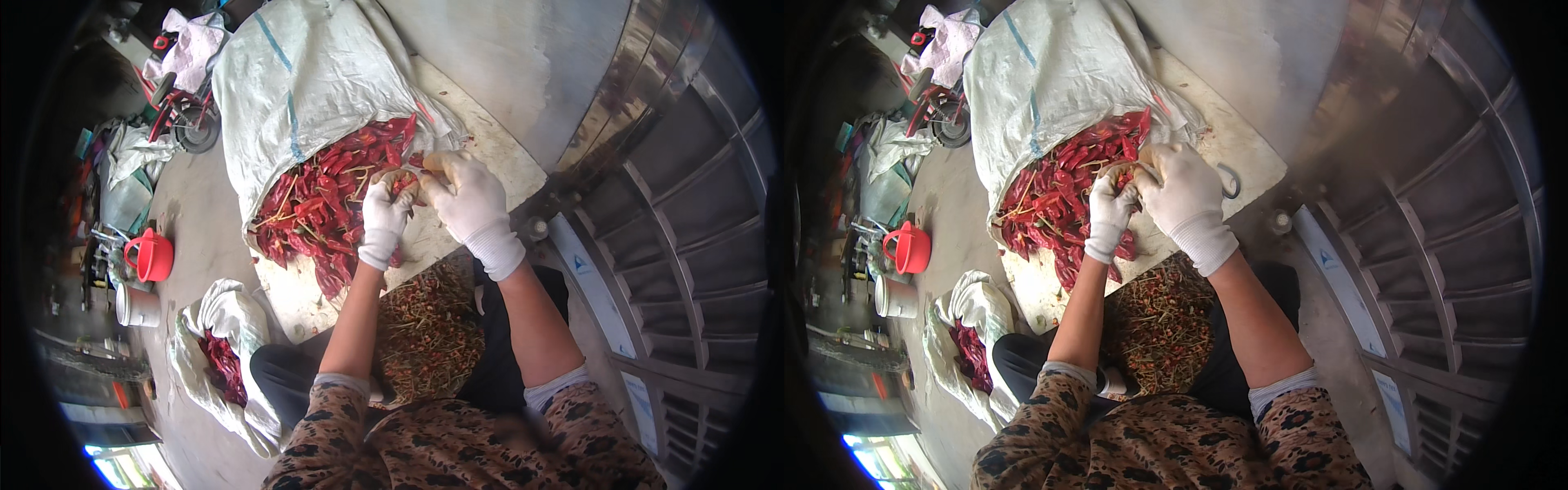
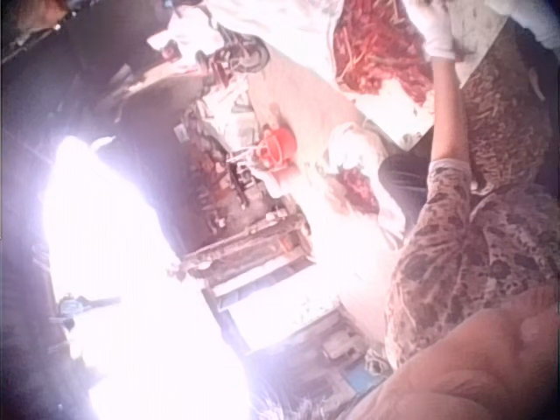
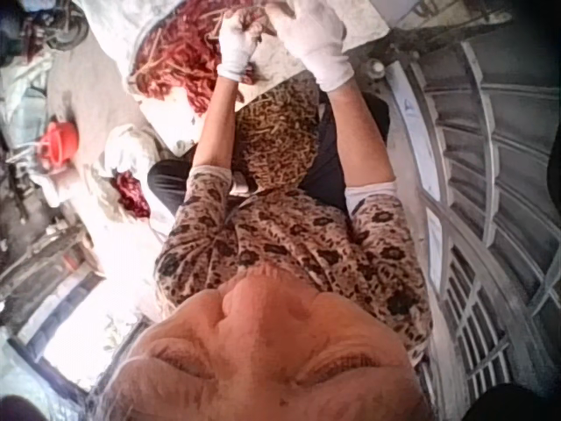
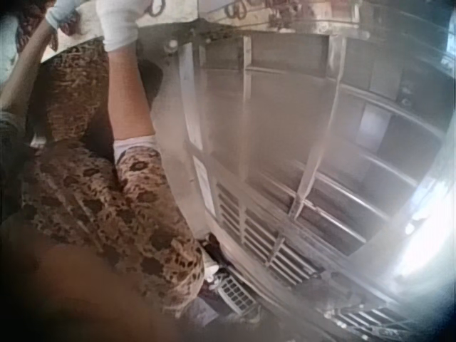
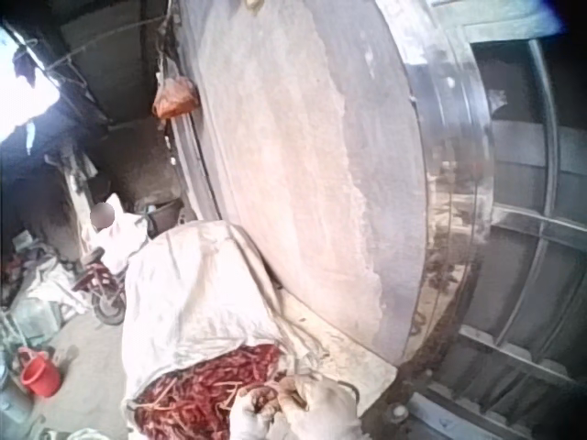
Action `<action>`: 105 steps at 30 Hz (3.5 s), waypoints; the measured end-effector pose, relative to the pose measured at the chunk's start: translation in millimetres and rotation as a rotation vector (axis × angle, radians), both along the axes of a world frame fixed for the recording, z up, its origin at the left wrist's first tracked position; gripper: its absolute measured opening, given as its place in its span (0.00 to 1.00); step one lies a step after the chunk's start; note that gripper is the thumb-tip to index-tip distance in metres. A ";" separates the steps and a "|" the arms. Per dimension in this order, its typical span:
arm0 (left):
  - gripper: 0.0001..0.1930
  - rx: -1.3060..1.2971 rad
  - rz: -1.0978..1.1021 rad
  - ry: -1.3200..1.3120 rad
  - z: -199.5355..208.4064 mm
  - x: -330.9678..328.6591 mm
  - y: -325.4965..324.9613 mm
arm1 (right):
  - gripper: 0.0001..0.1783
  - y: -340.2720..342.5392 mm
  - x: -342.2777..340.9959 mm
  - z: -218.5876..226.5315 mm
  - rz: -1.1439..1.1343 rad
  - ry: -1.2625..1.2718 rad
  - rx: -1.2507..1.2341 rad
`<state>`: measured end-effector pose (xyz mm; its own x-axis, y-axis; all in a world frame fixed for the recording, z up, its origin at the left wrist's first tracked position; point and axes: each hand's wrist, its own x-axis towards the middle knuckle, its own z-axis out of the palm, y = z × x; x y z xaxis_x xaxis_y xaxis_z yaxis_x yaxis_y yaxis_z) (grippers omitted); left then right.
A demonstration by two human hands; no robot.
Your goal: The person sits on the floor and uses scissors to trim the stems off dried red chili peppers. They pick up peppers from a large sack, cut the stems, and place the trimmed peppers into a smaller sack while discarding the stems.
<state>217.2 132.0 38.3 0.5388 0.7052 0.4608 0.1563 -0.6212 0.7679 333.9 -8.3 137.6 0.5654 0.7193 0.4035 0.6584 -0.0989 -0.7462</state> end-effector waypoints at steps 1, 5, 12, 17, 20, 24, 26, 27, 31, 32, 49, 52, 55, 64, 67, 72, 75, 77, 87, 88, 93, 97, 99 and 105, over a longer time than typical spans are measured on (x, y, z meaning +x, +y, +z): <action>0.14 -0.308 -0.005 -0.045 6.9 -8.3 -10.0 | 0.14 0.9 -5.9 -1.9 0.012 -0.049 -0.045; 0.20 0.006 0.095 0.052 33.5 -36.0 -36.1 | 0.14 6.7 -25.0 -5.1 0.067 -0.238 -0.095; 0.18 0.001 0.111 0.188 75.1 -72.0 -61.9 | 0.10 11.0 -43.2 -3.4 0.186 -0.278 0.120; 0.18 -0.092 -0.049 0.013 80.3 -92.8 -62.1 | 0.08 15.1 -51.5 -9.5 0.397 0.445 0.201; 0.18 0.199 -0.081 -0.064 79.0 -92.2 -58.3 | 0.10 9.4 -51.8 -14.6 0.534 1.335 0.265; 0.12 0.265 -0.068 -0.065 84.6 -77.4 -59.6 | 0.08 3.7 -49.0 -9.3 0.383 1.465 0.212; 0.07 0.084 -0.105 -0.017 86.7 -68.0 -68.9 | 0.07 8.4 -44.2 1.5 0.151 0.733 0.302; 0.04 0.065 -0.373 -0.101 87.7 -65.9 -70.8 | 0.07 10.9 -41.3 7.4 0.023 0.392 0.258; 0.09 0.277 -0.454 0.256 59.7 -56.1 -101.6 | 0.06 5.4 -12.0 24.6 -0.168 0.152 0.412; 0.13 0.066 -0.365 0.301 51.2 -55.3 -95.9 | 0.12 0.3 -11.2 24.8 0.032 0.476 0.322; 0.14 0.106 0.322 0.759 -33.7 9.6 -7.2 | 0.11 1.7 7.9 15.1 0.047 0.709 0.336; 0.11 0.174 0.298 0.479 -13.7 -21.5 -43.3 | 0.14 -0.7 5.0 11.6 -0.081 0.185 0.059; 0.10 0.303 0.261 0.506 13.8 -39.6 -70.4 | 0.14 -0.2 -6.2 5.7 -0.030 -0.111 -0.197; 0.21 0.020 0.149 -0.094 64.6 -55.7 -104.7 | 0.10 1.6 -24.1 0.4 0.169 -0.119 0.024; 0.19 -0.333 0.161 -0.087 68.7 -59.7 -96.4 | 0.10 5.1 -32.1 -0.1 0.251 -0.184 0.093; 0.12 0.087 0.132 -0.093 72.2 -73.0 -85.2 | 0.16 6.9 -41.2 -0.7 0.422 0.553 0.071; 0.16 0.269 -0.069 -0.038 68.3 -79.5 -78.5 | 0.14 -2.4 -33.0 4.6 0.497 1.427 0.199; 0.16 0.058 -0.010 -0.070 59.3 -76.3 -77.4 | 0.17 -6.4 -25.9 11.0 0.495 1.259 0.324; 0.20 -0.251 0.141 -0.173 46.0 -67.4 -78.8 | 0.15 -12.4 24.2 28.9 -0.086 -0.056 -0.143; 0.20 -0.328 0.151 -0.165 46.6 -68.1 -81.7 | 0.15 -10.4 42.0 24.4 -0.102 -0.059 -0.169; 0.18 -0.462 0.123 -0.183 43.4 -73.3 -102.9 | 0.18 26.2 99.5 -49.5 -0.136 -0.186 -0.498; 0.16 -0.587 0.083 -0.194 44.1 -83.0 -117.1 | 0.19 31.1 101.8 -127.8 -0.033 -0.263 -0.772; 0.17 -0.527 0.075 -0.153 46.9 -90.0 -120.5 | 0.19 30.6 99.6 -152.2 -0.075 -0.175 -0.911; 0.18 -0.460 0.140 -0.194 48.4 -107.1 -113.2 | 0.21 47.6 95.5 -170.3 -0.161 -0.020 -0.756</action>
